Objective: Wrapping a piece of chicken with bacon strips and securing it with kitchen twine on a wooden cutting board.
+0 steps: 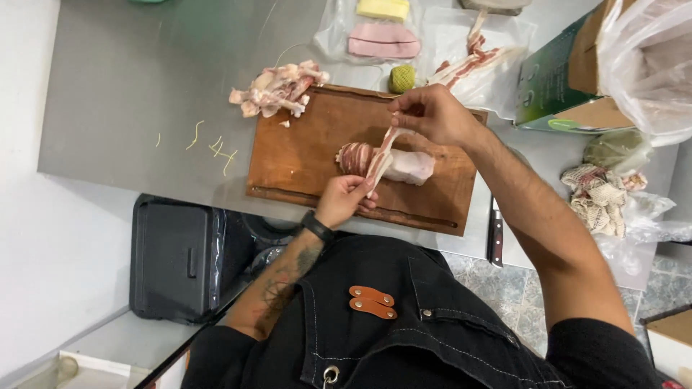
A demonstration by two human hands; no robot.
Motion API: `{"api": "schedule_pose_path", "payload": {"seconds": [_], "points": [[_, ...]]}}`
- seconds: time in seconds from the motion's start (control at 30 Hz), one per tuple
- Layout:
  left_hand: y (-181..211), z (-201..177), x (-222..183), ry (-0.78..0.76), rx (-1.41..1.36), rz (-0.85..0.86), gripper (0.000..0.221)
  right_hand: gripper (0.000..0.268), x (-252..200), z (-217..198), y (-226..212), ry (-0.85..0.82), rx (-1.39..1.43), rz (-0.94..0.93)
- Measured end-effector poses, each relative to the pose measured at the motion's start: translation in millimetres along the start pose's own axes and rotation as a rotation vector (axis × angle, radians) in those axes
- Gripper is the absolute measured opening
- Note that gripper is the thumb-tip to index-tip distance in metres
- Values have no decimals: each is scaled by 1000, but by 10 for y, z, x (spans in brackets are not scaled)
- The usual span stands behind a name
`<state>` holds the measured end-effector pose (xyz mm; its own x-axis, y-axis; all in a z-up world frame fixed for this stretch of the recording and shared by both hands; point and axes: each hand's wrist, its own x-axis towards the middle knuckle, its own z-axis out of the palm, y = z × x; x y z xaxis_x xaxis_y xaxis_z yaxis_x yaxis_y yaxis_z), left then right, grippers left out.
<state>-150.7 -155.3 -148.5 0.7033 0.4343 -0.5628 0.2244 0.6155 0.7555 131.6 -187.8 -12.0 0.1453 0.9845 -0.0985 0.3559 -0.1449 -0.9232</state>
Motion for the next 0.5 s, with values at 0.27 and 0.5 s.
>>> {"api": "schedule_pose_path", "payload": {"seconds": [0.27, 0.5], "points": [[-240, 192, 64, 97, -148, 39, 27, 24, 416, 72, 230, -97, -20, 59], [-86, 400, -71, 211, 49, -3, 34, 29, 650, 123, 717, -146, -65, -1]]}}
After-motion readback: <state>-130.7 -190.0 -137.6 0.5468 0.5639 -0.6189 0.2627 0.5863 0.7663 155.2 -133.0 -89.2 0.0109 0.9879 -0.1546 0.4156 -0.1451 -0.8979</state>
